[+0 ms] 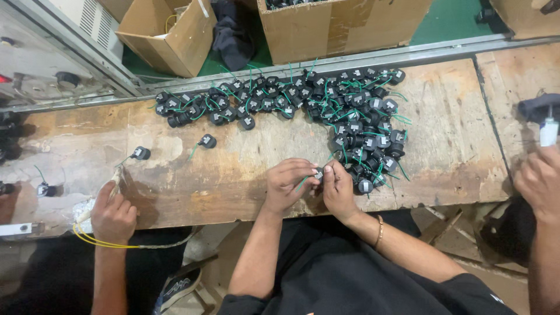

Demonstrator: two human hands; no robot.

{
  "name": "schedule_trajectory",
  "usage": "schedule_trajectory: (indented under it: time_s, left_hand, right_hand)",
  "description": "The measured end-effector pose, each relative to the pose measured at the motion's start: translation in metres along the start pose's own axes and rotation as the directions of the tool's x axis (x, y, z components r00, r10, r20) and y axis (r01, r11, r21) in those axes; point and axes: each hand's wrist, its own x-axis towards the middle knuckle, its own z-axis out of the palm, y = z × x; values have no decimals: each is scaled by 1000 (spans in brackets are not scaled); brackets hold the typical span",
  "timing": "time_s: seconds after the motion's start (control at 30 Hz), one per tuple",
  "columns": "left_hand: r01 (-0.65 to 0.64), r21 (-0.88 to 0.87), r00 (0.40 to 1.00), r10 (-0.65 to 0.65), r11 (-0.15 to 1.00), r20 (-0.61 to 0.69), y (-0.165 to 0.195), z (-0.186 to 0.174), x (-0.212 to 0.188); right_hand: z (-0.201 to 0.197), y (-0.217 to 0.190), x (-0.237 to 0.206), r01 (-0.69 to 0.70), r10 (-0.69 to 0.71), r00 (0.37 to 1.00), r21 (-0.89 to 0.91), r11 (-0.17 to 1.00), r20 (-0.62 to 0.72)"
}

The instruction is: The person picks up black power plug adapters with green wires from a pile on the workbench, handles and turns each one in their hands, and places them into a cardboard box. A second worker at the same bench handles similar plugs on the left side.

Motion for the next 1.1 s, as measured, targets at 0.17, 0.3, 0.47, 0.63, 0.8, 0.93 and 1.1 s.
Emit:
schedule_trajectory:
  time_s: [0.17,0.3,0.47,0.63,0.8,0.93,1.1]
  left_hand:
    - [76,-84,997,-77,994,-9,-5,0,-5]
    - [176,-199,982,-185,964,-30,-10,0,-10]
    - [241,-291,963,-266,926,-50,-16,-3,-16]
    - [228,-327,964,-259,917,-55,-15,-3,-16]
    - [139,-177,985,-155,974,-82,-9,-5,-5]
    - [58,-51,998,-57,997,8,-5,-5,-1]
    - [322,-76,927,-331,944,-176,-8,3,-8]
  right_hand:
    - [1,-2,2,-130,117,991,251,959,67]
    - [0,0,2,-133,115,990,303,944,77]
    - [3,5,1,-124,108,992,332,935,69]
    - [1,2,-3,47,-74,991,231,972,108]
    - [-6,-3,-2,-41,-34,974,321,946,224]
    - [-13,-4,0,32,-170,919,362,931,355]
    - [-8,1,-2,-143,37,887,199,969,460]
